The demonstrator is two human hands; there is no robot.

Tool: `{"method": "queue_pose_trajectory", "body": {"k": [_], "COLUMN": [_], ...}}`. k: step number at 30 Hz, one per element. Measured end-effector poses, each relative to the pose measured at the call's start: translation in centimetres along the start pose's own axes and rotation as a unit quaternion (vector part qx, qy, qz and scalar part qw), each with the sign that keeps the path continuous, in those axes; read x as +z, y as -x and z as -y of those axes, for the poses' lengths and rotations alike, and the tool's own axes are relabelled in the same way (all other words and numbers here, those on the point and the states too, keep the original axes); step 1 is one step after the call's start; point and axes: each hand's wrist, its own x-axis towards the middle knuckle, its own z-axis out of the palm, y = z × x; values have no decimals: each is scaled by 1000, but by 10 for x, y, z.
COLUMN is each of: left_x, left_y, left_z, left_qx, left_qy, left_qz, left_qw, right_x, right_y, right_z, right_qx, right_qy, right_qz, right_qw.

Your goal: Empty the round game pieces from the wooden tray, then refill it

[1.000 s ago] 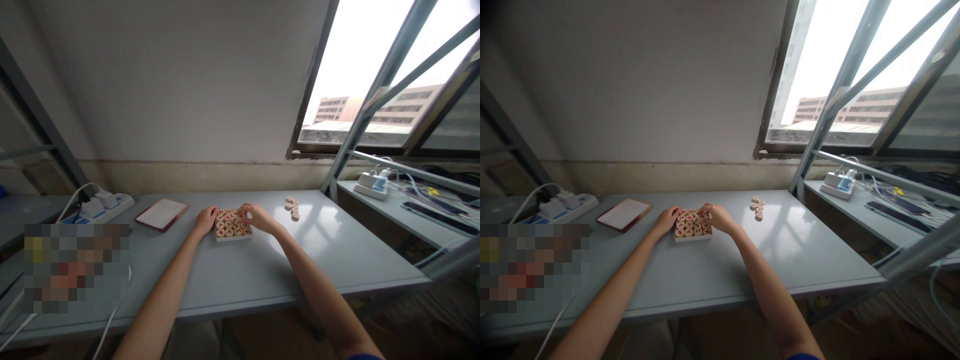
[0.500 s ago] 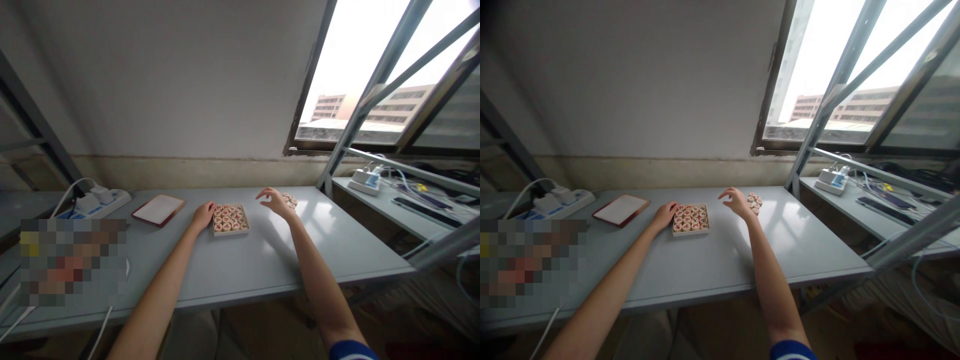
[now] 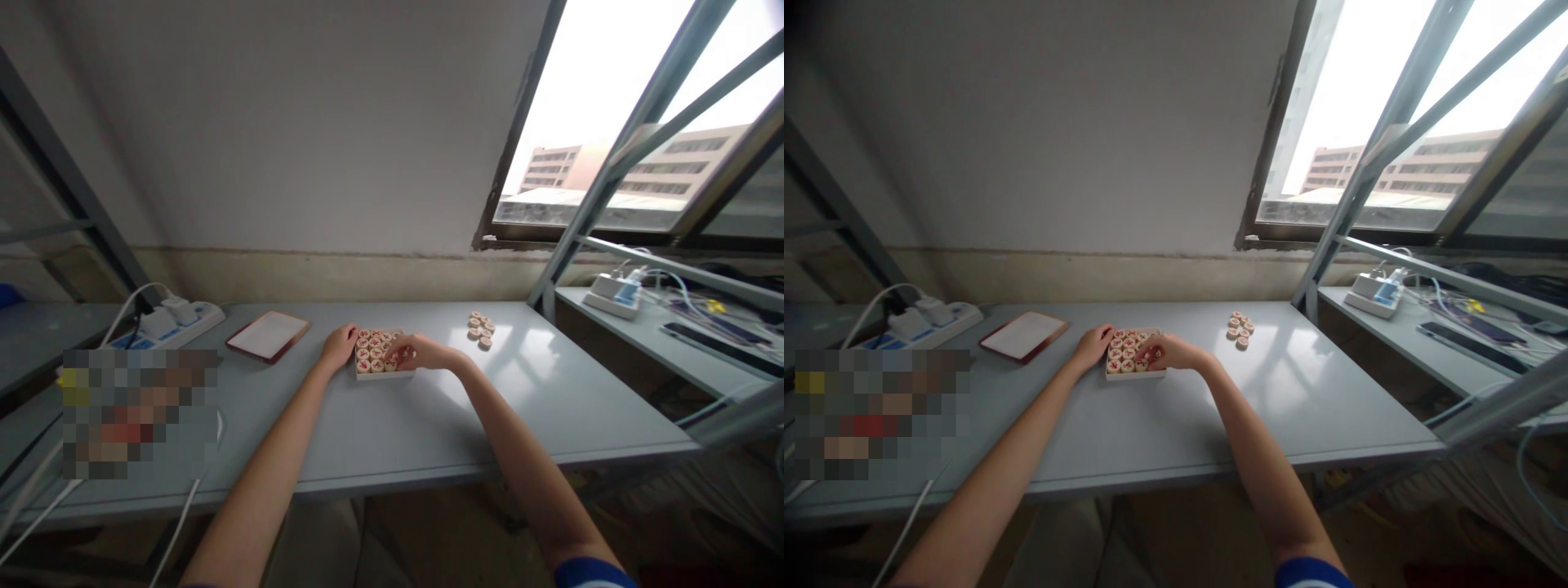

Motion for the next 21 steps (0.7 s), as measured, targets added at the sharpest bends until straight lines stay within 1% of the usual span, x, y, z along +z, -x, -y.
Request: {"method": "queue_pose_trajectory", "body": {"k": [2, 5, 7, 10, 12, 13, 15, 16, 17, 18, 19, 21], "left_x": [0, -1, -2, -3, -4, -5, -4, -4, -4, -4, -3, -3], "left_y": [0, 1, 2, 1, -1, -1, -2, -2, -2, -1, -1, 0], "left_z": [-1, -2, -3, -1, 1, 2, 3, 3, 3, 2, 2, 0], "left_qx": [-1, -3, -4, 1, 3, 4, 5, 7, 9, 10, 10, 8], "left_qy": [-5, -12, -13, -4, 8, 12, 15, 13, 11, 8, 5, -2], "left_qz": [3, 4, 2, 10, 22, 26, 26, 23, 21, 19, 18, 16], "left_qw": [1000, 1000, 1000, 1000, 1000, 1000, 1000, 1000, 1000, 1000, 1000, 1000], "right_x": [6, 10, 4, -17, -35, -43, -56, -61, -66, -70, -73, -75], "right_y": [-4, -9, -8, 5, 23, 35, 58, 69, 79, 86, 90, 87], "right_z": [-3, -7, -10, -21, -36, -46, -68, -77, -85, -89, -91, -85], "right_qx": [19, 20, 19, 26, 71, 107, 187, 230, 259, 262, 250, 189], "right_qy": [18, 25, 28, 56, 91, 111, 142, 158, 164, 155, 135, 86], "right_qz": [-27, -47, -79, -181, -249, -258, -237, -229, -237, -248, -266, -321], "right_qw": [999, 998, 996, 982, 962, 954, 943, 933, 922, 920, 921, 924]}}
